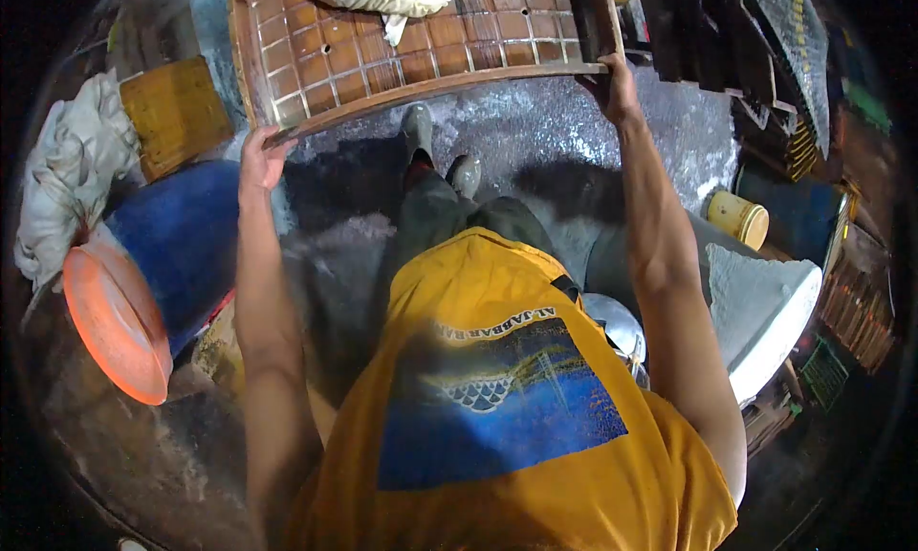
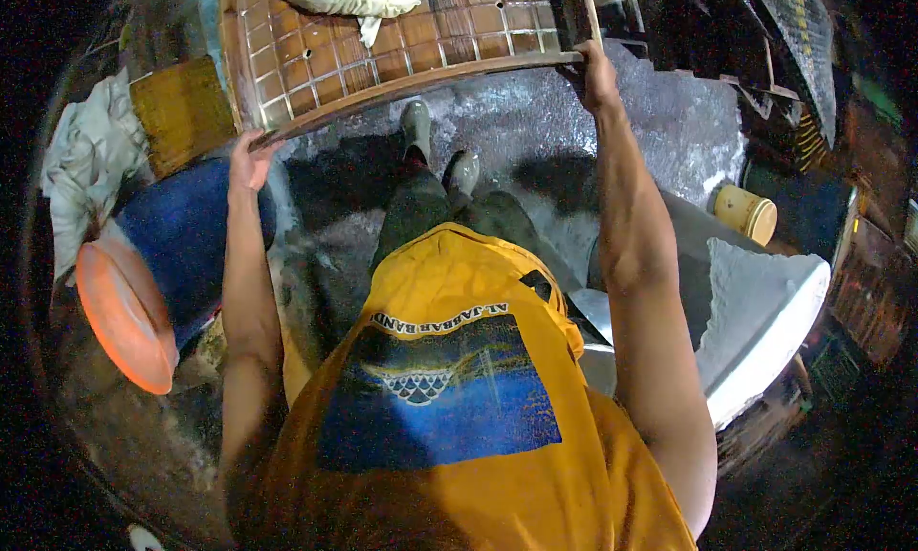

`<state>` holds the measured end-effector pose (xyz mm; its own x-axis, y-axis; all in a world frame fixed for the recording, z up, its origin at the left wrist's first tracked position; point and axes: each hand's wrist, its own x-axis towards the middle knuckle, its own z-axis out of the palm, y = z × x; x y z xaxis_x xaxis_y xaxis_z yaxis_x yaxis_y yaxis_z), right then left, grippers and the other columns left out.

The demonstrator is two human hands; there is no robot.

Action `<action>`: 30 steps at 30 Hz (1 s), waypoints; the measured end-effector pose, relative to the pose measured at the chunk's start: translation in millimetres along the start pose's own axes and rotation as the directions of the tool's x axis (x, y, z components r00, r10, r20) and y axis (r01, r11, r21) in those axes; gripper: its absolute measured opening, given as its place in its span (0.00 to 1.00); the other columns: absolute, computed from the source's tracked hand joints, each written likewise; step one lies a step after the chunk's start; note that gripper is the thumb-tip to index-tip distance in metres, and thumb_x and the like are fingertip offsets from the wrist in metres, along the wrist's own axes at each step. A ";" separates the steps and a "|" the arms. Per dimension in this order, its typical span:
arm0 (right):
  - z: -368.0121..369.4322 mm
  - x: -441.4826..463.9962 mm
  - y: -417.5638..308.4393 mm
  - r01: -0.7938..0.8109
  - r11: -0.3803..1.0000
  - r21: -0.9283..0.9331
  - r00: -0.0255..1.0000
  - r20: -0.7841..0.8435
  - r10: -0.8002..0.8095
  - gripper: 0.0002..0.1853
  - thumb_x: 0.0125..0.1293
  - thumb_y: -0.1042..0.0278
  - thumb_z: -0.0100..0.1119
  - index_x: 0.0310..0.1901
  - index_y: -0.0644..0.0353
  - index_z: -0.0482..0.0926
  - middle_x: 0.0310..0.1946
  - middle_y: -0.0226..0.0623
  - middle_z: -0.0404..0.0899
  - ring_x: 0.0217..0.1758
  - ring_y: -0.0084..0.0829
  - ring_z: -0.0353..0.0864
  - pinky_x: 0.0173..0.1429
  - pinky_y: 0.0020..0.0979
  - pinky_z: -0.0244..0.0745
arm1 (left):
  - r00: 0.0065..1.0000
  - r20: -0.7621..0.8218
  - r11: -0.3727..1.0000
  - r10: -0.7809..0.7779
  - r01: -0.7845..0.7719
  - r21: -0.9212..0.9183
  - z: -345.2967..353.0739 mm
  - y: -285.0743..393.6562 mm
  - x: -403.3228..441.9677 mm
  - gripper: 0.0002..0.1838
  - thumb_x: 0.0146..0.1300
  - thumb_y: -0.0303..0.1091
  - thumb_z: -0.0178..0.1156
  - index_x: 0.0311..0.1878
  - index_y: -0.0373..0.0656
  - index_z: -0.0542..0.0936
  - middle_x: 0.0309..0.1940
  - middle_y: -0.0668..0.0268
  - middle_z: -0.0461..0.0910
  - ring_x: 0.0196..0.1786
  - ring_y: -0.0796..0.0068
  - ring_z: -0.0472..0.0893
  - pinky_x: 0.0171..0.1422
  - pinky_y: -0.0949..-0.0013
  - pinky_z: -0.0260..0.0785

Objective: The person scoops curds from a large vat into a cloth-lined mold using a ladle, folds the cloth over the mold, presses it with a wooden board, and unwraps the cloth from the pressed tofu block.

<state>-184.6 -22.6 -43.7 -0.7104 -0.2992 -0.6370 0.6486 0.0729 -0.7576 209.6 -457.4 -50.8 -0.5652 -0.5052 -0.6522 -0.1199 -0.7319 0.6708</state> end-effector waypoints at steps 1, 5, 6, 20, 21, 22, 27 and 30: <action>-0.1 3.5 -1.6 0.005 1.000 0.029 1.000 0.000 -0.005 0.15 0.58 0.59 0.53 0.42 0.62 0.75 0.35 0.38 0.76 0.40 0.34 0.77 0.48 0.38 0.77 | 1.000 -0.004 1.000 0.012 -0.012 -0.009 0.2 -1.4 -2.5 0.11 0.57 0.29 0.58 0.43 0.35 0.76 0.39 0.57 0.80 0.45 0.57 0.81 0.51 0.55 0.73; 0.3 2.0 -5.6 0.015 0.996 0.093 1.000 -0.007 -0.014 0.14 0.57 0.63 0.54 0.42 0.63 0.74 0.35 0.40 0.76 0.40 0.37 0.77 0.47 0.40 0.77 | 0.996 0.049 0.997 0.075 -0.073 -0.037 8.0 6.4 -13.6 0.12 0.57 0.29 0.58 0.43 0.34 0.77 0.40 0.57 0.81 0.45 0.58 0.81 0.55 0.56 0.71; -1.0 2.0 -6.3 0.016 0.995 0.096 1.000 0.002 -0.016 0.14 0.57 0.64 0.54 0.42 0.63 0.74 0.35 0.39 0.76 0.40 0.37 0.77 0.48 0.41 0.77 | 0.995 0.057 0.996 0.082 -0.080 -0.037 8.9 5.9 -15.6 0.13 0.57 0.29 0.57 0.44 0.34 0.77 0.41 0.57 0.80 0.46 0.58 0.81 0.55 0.56 0.71; -61.8 -14.9 -20.3 -0.118 0.967 -0.225 0.991 0.033 0.129 0.16 0.63 0.55 0.60 0.41 0.60 0.74 0.29 0.26 0.71 0.33 0.28 0.71 0.45 0.31 0.69 | 0.993 0.105 0.998 -0.059 0.060 -0.003 -10.0 -20.5 -37.6 0.22 0.66 0.32 0.52 0.61 0.35 0.67 0.54 0.59 0.75 0.58 0.63 0.74 0.64 0.56 0.63; -63.3 -23.8 -32.5 -0.099 0.917 -0.385 0.992 0.032 0.121 0.18 0.62 0.53 0.62 0.40 0.61 0.74 0.27 0.23 0.70 0.31 0.24 0.69 0.41 0.27 0.69 | 0.992 0.118 0.999 -0.046 0.048 -0.019 -8.0 -20.6 -36.5 0.22 0.68 0.36 0.50 0.63 0.38 0.67 0.56 0.60 0.74 0.59 0.64 0.73 0.64 0.57 0.63; -43.7 -29.6 -54.3 0.020 0.820 -0.572 0.989 0.131 0.067 0.19 0.61 0.54 0.63 0.42 0.63 0.75 0.30 0.25 0.71 0.32 0.22 0.69 0.41 0.26 0.68 | 0.980 0.045 0.973 -0.193 0.197 -0.123 -19.0 -26.3 -28.5 0.22 0.69 0.38 0.50 0.62 0.40 0.68 0.56 0.61 0.74 0.59 0.66 0.73 0.64 0.60 0.63; 40.0 34.4 -122.9 0.546 0.359 -0.757 0.812 0.373 -0.449 0.36 0.57 0.72 0.67 0.66 0.63 0.60 0.50 0.40 0.74 0.51 0.31 0.75 0.54 0.29 0.72 | 0.986 0.130 0.992 -0.109 0.116 -0.049 43.0 17.0 37.3 0.27 0.67 0.46 0.53 0.64 0.39 0.68 0.55 0.62 0.75 0.58 0.72 0.73 0.64 0.66 0.63; 86.8 94.9 -158.3 0.516 0.064 -0.854 0.716 0.388 -0.581 0.43 0.57 0.70 0.68 0.71 0.60 0.53 0.61 0.51 0.70 0.56 0.38 0.76 0.58 0.35 0.71 | 0.993 0.104 0.990 0.058 -0.071 0.119 92.8 66.4 86.7 0.32 0.63 0.51 0.58 0.63 0.38 0.70 0.56 0.62 0.74 0.59 0.72 0.72 0.64 0.67 0.63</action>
<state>-331.0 -145.1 28.1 -0.7791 -0.6257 0.0392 -0.5578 0.6633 -0.4989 76.9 -507.4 -30.1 -0.6529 -0.4969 -0.5717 -0.1761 -0.6345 0.7526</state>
